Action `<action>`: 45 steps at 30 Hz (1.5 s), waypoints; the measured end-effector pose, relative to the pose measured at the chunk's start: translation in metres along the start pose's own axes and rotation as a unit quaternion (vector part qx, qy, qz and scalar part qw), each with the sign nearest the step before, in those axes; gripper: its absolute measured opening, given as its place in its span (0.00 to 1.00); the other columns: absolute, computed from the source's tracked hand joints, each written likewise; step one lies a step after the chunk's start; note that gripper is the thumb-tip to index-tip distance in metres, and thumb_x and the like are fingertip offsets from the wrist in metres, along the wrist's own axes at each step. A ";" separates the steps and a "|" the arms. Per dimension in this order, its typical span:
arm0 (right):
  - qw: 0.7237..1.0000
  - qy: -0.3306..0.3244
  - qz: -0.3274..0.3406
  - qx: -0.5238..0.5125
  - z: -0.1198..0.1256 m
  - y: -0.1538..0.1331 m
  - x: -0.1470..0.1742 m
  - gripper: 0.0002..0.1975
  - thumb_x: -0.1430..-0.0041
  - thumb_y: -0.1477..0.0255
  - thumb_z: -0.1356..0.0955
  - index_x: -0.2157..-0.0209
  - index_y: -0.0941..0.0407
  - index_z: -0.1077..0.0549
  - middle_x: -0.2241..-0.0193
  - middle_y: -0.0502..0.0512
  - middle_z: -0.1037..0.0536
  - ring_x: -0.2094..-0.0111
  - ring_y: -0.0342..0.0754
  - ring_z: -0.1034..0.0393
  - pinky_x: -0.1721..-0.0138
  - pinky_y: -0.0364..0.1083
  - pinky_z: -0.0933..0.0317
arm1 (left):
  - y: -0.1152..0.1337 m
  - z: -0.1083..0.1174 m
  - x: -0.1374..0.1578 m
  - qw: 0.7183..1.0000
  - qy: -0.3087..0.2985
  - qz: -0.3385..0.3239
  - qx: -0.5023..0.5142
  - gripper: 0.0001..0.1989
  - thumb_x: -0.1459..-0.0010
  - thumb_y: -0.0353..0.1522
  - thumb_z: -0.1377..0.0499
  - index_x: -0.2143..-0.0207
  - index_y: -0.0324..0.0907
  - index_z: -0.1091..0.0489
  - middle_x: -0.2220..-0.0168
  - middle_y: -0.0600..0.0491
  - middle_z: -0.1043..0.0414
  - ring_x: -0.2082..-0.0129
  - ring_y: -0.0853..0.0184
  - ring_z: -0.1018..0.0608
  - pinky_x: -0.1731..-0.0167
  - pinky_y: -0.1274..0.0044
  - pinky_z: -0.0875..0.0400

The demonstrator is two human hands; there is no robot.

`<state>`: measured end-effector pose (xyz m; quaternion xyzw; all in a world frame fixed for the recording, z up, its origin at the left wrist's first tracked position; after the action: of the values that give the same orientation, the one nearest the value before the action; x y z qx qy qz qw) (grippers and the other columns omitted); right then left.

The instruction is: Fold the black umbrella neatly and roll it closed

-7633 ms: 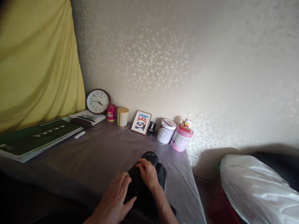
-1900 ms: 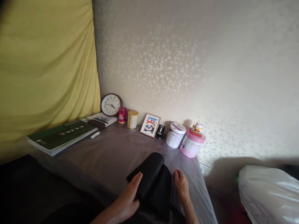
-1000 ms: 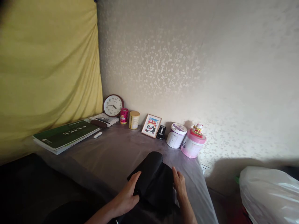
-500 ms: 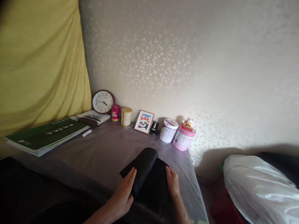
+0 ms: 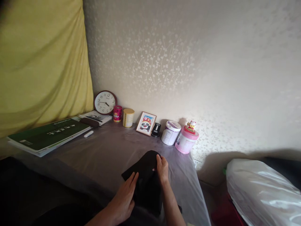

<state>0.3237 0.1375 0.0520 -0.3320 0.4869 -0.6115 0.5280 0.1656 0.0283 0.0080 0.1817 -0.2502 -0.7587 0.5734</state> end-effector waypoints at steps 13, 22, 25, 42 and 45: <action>0.997 -0.068 -0.022 -0.001 -0.042 0.018 -0.009 0.19 0.46 0.61 0.39 0.58 0.59 0.40 0.76 0.52 0.23 0.83 0.43 0.32 0.83 0.41 0.40 | -0.002 0.010 0.002 0.998 0.030 -0.025 0.057 0.43 0.59 0.26 0.47 0.39 0.38 0.57 0.37 0.45 0.51 0.39 0.57 0.46 0.41 0.67 0.49; 0.960 -0.134 0.164 0.184 -0.048 -0.010 0.020 0.10 0.40 0.66 0.41 0.64 0.53 0.31 0.69 0.49 0.20 0.65 0.47 0.27 0.62 0.45 0.38 | 0.008 0.042 0.009 0.989 0.137 -0.048 -0.041 0.26 0.50 0.34 0.45 0.47 0.41 0.42 0.41 0.45 0.45 0.42 0.55 0.40 0.43 0.62 0.43; 0.944 -0.155 0.212 0.201 -0.051 -0.016 0.029 0.10 0.40 0.69 0.40 0.62 0.53 0.30 0.68 0.49 0.20 0.62 0.46 0.28 0.59 0.44 0.39 | 0.018 0.027 0.002 0.990 0.079 -0.095 -0.070 0.34 0.52 0.31 0.44 0.42 0.42 0.49 0.36 0.46 0.55 0.38 0.55 0.48 0.40 0.60 0.50; 0.873 -0.151 0.385 0.261 -0.050 0.010 0.000 0.15 0.36 0.69 0.43 0.57 0.52 0.26 0.56 0.53 0.24 0.47 0.51 0.37 0.43 0.59 0.53 | 0.003 -0.002 -0.008 0.996 -0.067 0.011 -0.054 0.43 0.56 0.26 0.47 0.38 0.37 0.63 0.35 0.46 0.67 0.36 0.58 0.58 0.39 0.65 0.53; 0.884 -0.145 0.363 0.256 -0.051 0.014 -0.023 0.17 0.36 0.67 0.44 0.58 0.53 0.26 0.56 0.54 0.23 0.47 0.51 0.37 0.43 0.58 0.53 | 0.002 0.001 -0.011 0.996 -0.083 0.010 -0.041 0.46 0.59 0.26 0.46 0.38 0.37 0.64 0.35 0.47 0.68 0.36 0.58 0.58 0.39 0.67 0.54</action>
<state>0.2861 0.1728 0.0255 -0.0700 0.3175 -0.4251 0.8448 0.1697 0.0387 0.0099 0.0917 -0.2671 -0.7748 0.5656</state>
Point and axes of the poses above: each hand's wrist, its own x-axis away from the middle knuckle, its own z-axis out of the back of the hand, y = z × x, the point moved 6 cm from there along -x, towards the middle knuckle
